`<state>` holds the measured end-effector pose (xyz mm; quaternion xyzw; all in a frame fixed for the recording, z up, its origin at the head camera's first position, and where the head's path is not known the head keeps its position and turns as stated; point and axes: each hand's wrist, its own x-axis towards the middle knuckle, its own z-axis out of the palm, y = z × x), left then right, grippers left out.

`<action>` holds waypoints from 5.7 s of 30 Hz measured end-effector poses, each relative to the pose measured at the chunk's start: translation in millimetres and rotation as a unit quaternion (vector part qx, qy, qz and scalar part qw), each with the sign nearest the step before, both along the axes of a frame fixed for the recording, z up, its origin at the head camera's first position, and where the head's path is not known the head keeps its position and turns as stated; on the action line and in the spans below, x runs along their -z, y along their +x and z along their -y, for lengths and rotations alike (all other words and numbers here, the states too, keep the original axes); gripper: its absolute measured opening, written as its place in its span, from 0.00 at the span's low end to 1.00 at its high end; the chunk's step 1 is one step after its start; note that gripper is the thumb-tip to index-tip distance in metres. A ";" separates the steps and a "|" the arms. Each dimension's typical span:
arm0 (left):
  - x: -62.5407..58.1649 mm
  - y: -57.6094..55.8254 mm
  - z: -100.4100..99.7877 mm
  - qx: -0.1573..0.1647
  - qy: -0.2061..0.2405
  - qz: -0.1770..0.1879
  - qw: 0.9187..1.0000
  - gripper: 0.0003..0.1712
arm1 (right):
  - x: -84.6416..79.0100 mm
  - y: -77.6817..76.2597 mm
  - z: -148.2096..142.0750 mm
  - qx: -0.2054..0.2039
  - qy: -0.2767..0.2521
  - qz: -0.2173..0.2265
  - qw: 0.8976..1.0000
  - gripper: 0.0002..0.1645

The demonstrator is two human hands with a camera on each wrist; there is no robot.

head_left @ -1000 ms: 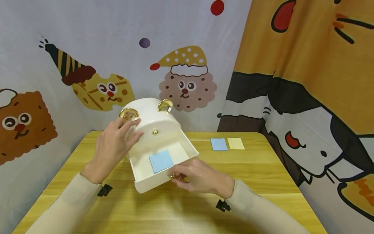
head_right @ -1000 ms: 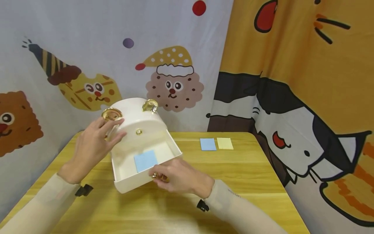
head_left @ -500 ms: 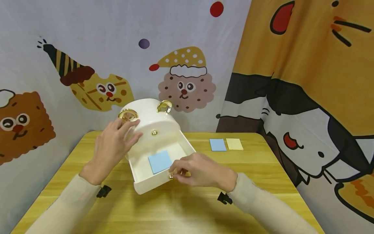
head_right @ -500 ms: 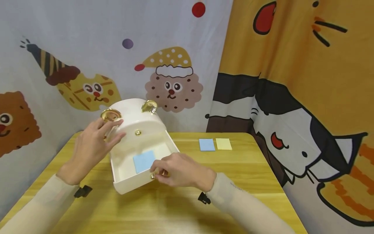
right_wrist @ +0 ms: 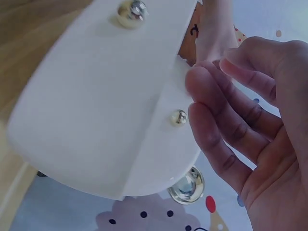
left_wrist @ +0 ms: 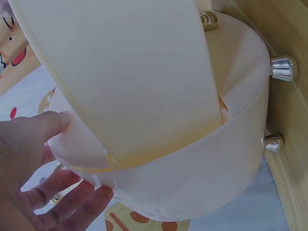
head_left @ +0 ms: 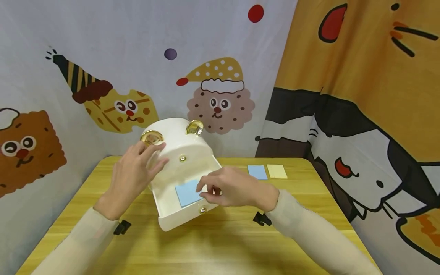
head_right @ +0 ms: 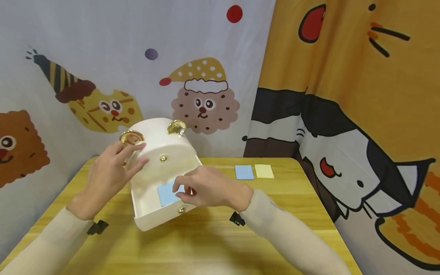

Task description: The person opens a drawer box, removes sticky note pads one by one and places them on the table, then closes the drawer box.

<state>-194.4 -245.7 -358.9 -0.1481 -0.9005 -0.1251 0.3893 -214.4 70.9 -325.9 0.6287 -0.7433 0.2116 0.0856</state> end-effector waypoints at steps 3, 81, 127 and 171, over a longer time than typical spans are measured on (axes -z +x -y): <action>-0.7 -0.2 -0.3 -0.001 0.001 -0.007 1.000 0.26 | -8.4 -4.8 4.9 0.000 0.010 -0.006 1.000 0.03; 1.1 -0.9 -0.8 -0.011 -0.003 -0.005 1.000 0.27 | -5.8 -62.9 99.0 -0.026 0.351 -0.039 0.935 0.29; 2.0 -0.1 -0.6 -0.011 0.002 0.007 1.000 0.27 | 4.1 -44.4 116.8 -0.021 0.434 -0.172 0.884 0.41; 6.4 0.7 0.7 -0.011 0.002 0.016 1.000 0.26 | -12.0 -34.6 82.4 -0.017 0.352 -0.132 0.927 0.40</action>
